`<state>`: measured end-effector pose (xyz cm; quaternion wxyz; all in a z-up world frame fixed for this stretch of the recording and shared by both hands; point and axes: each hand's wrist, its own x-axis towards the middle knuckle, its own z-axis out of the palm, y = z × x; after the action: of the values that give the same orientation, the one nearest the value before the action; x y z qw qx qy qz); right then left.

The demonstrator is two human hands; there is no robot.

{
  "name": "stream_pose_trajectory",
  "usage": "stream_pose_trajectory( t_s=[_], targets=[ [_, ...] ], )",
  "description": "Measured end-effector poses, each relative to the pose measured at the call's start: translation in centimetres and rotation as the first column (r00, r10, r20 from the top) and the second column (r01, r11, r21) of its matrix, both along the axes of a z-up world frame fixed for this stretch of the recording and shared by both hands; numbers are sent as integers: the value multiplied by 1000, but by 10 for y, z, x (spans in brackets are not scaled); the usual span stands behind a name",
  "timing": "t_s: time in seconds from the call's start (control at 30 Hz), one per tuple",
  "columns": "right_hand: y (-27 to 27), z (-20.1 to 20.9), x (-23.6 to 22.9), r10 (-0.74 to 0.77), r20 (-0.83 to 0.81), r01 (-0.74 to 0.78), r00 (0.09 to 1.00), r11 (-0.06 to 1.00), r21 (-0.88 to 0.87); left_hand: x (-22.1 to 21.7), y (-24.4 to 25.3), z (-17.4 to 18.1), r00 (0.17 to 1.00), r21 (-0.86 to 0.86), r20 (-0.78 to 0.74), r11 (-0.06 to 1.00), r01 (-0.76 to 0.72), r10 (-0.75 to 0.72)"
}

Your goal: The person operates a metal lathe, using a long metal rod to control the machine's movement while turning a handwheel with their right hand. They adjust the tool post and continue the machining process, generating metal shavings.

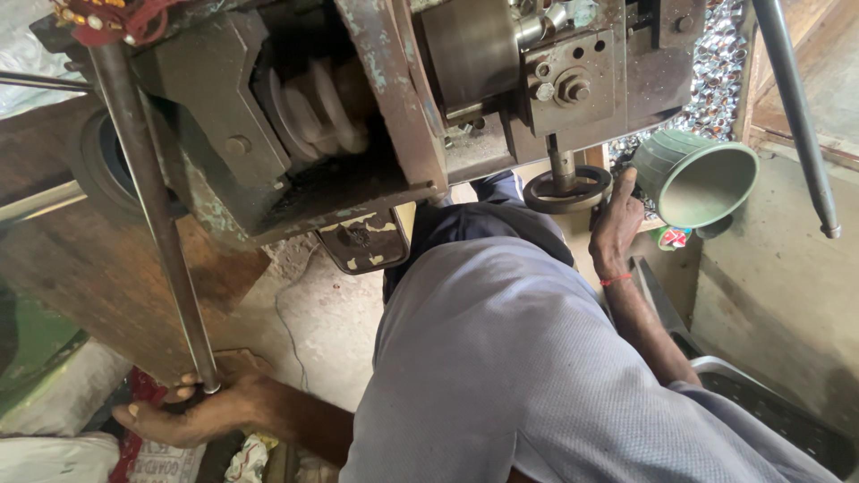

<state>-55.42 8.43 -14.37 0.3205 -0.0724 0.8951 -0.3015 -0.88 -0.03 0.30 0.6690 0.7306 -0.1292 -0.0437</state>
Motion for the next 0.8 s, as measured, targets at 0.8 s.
stream_pose_trajectory(
  t_s=[0.8],
  targets=[
    [24,-11,-15,681,609,-792,405,595,-139,-44,-24,24,964,-64,59,963,263,-260]
  ],
)
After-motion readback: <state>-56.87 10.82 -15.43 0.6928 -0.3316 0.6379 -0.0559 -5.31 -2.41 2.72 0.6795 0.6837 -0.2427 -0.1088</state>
